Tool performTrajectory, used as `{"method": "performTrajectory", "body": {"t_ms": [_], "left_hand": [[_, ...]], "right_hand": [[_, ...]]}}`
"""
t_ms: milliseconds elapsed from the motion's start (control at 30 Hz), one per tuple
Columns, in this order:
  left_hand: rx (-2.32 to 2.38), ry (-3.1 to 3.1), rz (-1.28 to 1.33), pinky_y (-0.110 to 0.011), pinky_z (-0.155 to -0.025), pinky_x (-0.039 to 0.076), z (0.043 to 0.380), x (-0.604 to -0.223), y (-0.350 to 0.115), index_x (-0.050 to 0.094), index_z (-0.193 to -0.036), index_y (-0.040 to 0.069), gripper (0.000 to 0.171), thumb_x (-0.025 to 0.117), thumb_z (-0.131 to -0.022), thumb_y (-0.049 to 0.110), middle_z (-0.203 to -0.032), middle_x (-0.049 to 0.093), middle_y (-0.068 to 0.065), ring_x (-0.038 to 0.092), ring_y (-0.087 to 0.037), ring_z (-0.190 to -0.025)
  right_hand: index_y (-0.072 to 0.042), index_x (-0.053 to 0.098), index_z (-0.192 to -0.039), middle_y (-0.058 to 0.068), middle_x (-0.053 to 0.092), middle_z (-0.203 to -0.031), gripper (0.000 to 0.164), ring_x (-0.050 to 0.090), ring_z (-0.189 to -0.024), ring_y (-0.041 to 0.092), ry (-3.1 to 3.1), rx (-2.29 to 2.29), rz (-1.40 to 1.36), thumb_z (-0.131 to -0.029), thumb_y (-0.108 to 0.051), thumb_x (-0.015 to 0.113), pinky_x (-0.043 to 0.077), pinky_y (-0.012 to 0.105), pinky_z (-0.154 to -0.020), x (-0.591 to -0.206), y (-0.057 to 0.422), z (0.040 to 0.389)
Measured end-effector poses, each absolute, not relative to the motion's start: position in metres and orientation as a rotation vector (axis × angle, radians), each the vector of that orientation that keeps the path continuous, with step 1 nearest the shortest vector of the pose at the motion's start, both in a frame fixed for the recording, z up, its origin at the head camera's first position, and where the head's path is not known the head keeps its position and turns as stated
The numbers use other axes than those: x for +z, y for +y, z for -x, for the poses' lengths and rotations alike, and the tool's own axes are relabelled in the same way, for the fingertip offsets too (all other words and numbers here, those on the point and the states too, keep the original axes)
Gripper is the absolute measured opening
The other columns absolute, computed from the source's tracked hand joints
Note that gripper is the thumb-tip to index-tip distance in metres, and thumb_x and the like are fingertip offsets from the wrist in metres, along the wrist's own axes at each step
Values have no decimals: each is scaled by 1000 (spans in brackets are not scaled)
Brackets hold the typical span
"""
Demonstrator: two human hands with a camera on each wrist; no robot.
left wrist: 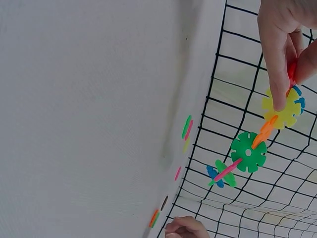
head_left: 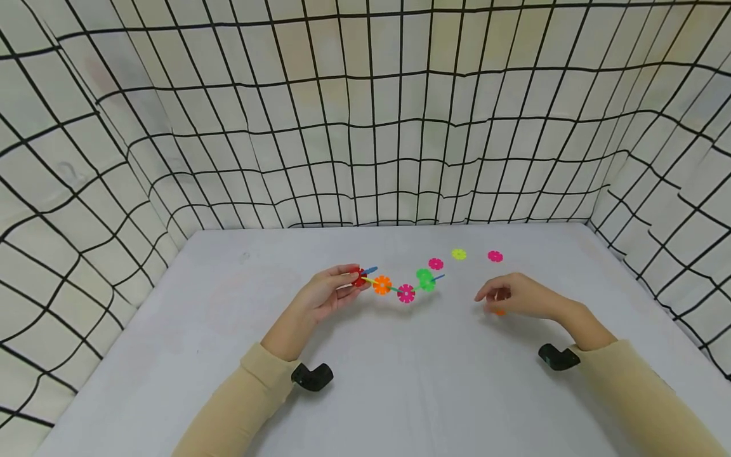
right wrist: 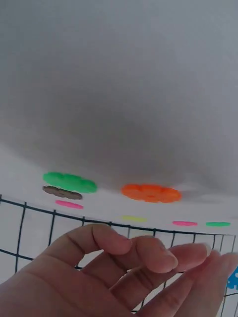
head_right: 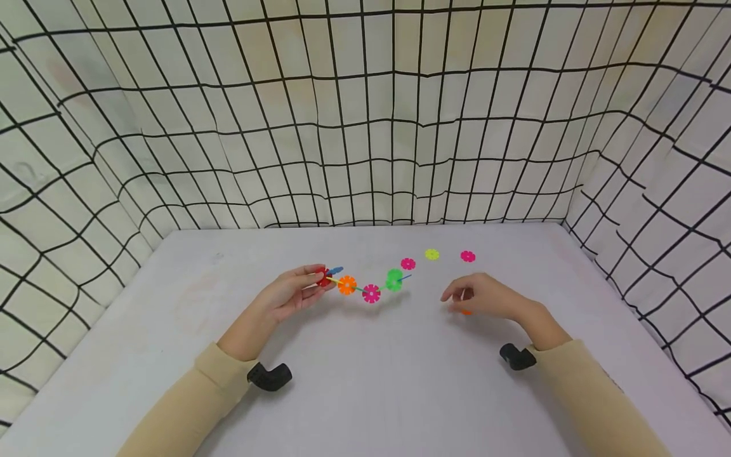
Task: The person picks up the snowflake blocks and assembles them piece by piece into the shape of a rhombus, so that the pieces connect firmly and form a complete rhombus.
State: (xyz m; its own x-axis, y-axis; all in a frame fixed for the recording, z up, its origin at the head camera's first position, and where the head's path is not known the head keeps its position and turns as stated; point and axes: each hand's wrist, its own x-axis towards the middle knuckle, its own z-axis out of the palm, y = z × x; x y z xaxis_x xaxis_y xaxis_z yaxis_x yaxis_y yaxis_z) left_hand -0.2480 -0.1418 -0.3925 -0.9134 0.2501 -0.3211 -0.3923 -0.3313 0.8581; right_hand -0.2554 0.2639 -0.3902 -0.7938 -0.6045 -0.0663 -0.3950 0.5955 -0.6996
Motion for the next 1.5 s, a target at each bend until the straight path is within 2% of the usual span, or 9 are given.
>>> {"method": "performTrajectory", "body": {"t_ms": [200,433,833,1300,1500], "left_hand": [[2284,1517,197,-22,-74,58,248,-391,-141,47,-140,-4,35,51,-106,0,-96,72,-7,75,-16,-81],[2279,1507,198,-22,-74,58,247,-390,-139,43,-145,-6,40,51,-106,0,-95,73,-6,75,-16,-81],[2259,1528,173,-21,-75,58,245,-391,-138,37,-150,-8,46,50,-107,1,-96,73,-5,75,-15,-83],[2251,1527,155,-20,-73,57,245,-394,-137,36,-149,-9,46,50,-107,1,-96,73,-5,75,-14,-82],[2266,1498,159,-21,-74,58,245,-395,-136,38,-147,-8,43,49,-107,1,-98,72,-6,75,-15,-83]], "right_hand": [[-9,75,-110,-1,58,-83,25,55,-81,15,2514,-932,759,-88,-18,82,46,25,-72,-398,286,256],[-7,68,-109,0,59,-84,27,56,-80,17,2494,-938,696,-88,-18,81,44,27,-72,-402,294,256],[-7,62,-110,-1,53,-79,28,50,-76,18,2590,-906,652,-92,-20,79,39,27,-67,-401,286,257],[-7,61,-111,0,53,-79,27,50,-76,19,2621,-846,624,-92,-20,77,38,28,-65,-402,283,262],[-7,62,-112,1,55,-82,29,51,-78,19,2612,-822,570,-92,-20,77,39,32,-68,-399,281,263]]}}
